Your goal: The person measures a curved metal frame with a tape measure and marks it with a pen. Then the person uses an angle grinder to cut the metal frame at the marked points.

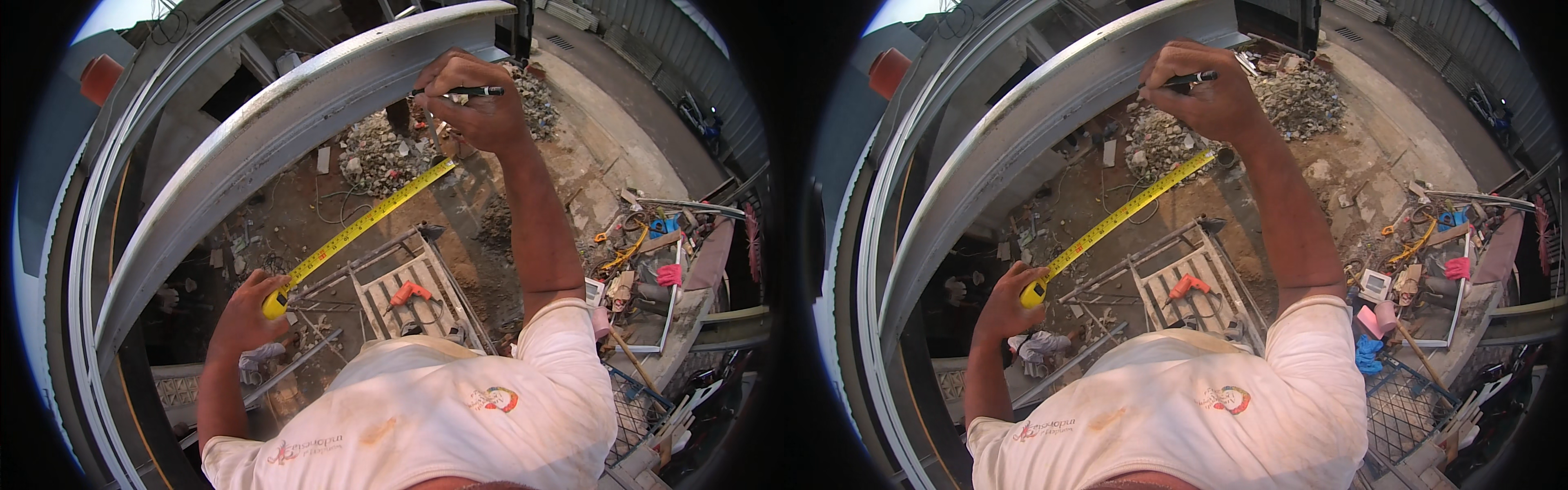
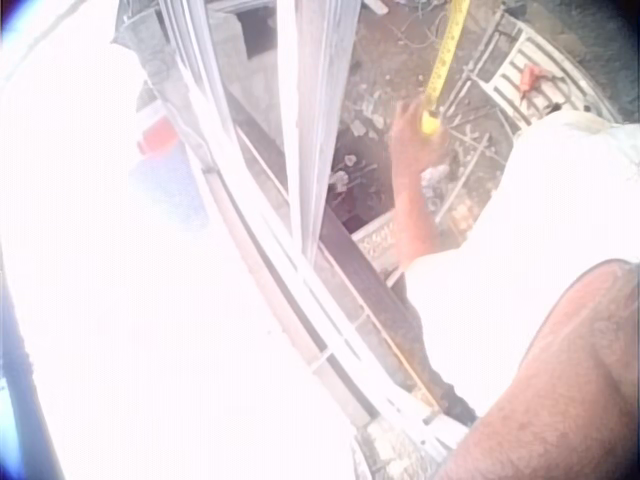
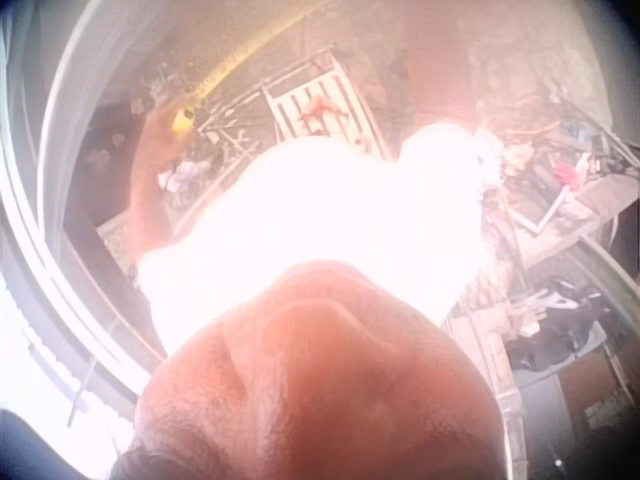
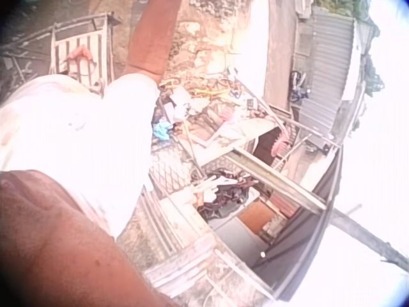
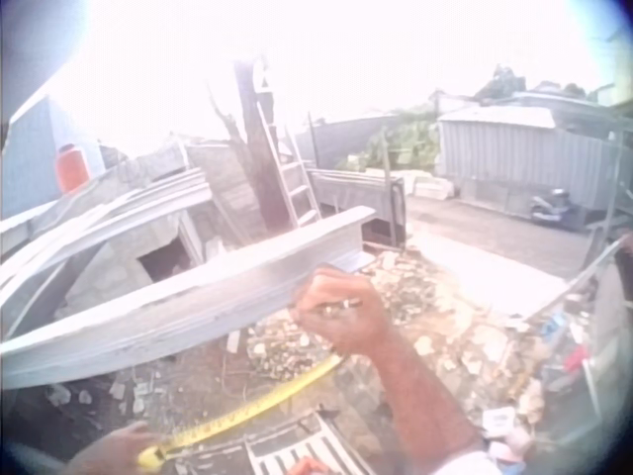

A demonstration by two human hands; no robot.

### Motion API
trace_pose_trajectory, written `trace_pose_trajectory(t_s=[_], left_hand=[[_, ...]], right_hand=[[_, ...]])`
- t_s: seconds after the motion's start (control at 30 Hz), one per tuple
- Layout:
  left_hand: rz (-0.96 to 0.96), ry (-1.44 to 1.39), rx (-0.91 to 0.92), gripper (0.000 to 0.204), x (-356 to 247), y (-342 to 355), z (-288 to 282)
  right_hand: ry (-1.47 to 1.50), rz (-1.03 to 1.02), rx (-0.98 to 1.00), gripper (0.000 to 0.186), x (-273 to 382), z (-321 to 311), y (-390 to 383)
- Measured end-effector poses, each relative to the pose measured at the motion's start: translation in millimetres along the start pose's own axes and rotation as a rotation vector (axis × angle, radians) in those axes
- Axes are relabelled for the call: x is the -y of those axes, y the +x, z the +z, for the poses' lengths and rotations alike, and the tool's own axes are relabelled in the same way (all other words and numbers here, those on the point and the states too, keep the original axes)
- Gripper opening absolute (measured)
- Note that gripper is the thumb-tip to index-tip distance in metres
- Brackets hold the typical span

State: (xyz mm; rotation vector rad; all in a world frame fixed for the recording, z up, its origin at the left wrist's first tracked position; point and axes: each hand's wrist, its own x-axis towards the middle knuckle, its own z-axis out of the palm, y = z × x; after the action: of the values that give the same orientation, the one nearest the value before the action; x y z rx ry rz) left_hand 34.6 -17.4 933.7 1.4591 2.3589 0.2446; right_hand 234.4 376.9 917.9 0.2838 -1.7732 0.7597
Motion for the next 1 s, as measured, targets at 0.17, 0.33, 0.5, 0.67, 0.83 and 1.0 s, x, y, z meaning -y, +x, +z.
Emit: trace_pose_trajectory(t_s=[0.17, 0.33, 0.5, 0.67, 0.83, 1.0], left_hand=[[-0.173, 0.099, 0.110, 0.070, 32, -6, 22], [-0.249, 0.049, 0.180, 0.072, 34, -2, 25], [-0.192, 0.032, 0.195, 0.072, 45, -1, 34], [-0.231, 0.011, 0.182, 0.068, 29, -2, 34], [-0.244, -0.023, 0.183, 0.066, 30, -2, 37], [-0.253, -0.051, 0.197, 0.068, 24, -2, 39]], right_hand=[[-0.036, -0.018, 0.022, 0.015, 0, 1, -3], [-0.032, -0.034, -0.024, 0.014, 0, 3, -1], [-0.010, -0.030, -0.023, 0.014, -1, 3, -1], [-0.065, -0.053, 0.036, 0.015, -3, 0, -3], [-0.005, -0.014, -0.039, 0.015, -1, 4, -2], [-0.038, -0.064, 0.009, 0.016, -2, 0, -2]])
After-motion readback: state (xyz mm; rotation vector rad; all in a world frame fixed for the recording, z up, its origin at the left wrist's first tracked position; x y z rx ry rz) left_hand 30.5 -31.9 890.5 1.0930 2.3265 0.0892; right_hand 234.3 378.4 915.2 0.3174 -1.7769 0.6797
